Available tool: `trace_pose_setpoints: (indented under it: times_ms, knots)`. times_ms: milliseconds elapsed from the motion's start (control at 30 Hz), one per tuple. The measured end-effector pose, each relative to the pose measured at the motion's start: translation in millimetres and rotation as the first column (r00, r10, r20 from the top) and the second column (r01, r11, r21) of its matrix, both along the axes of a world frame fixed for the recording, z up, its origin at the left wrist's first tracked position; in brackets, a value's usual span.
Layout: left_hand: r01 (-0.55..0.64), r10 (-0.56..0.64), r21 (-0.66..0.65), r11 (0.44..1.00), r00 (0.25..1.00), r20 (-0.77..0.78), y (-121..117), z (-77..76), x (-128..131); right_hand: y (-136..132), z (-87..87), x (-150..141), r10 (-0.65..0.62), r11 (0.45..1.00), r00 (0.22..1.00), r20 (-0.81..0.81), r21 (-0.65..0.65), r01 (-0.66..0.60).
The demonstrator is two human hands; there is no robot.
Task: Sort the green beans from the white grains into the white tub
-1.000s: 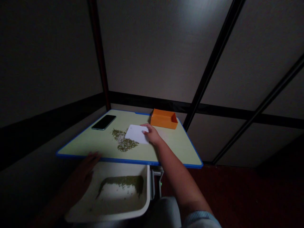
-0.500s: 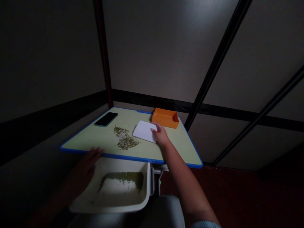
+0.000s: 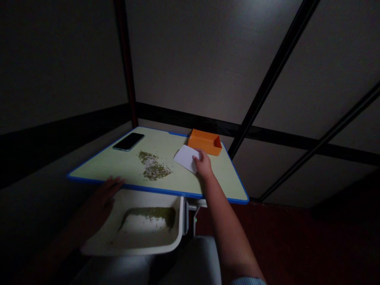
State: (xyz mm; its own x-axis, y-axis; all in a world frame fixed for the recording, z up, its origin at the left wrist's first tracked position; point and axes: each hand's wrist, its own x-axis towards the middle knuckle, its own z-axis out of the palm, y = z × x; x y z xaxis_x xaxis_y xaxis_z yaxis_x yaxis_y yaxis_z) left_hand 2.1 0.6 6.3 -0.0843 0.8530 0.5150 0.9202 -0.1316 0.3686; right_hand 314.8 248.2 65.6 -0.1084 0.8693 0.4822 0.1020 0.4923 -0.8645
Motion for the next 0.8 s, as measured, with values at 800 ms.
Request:
trace_pose_setpoints:
  times_ms: [800]
  knots:
    - [-0.007,0.006,0.017,1.000,0.999,0.053,-3,-3.0,4,-20,0.4,-43,0.242,0.915,0.967,-0.079,-0.315,-0.254]
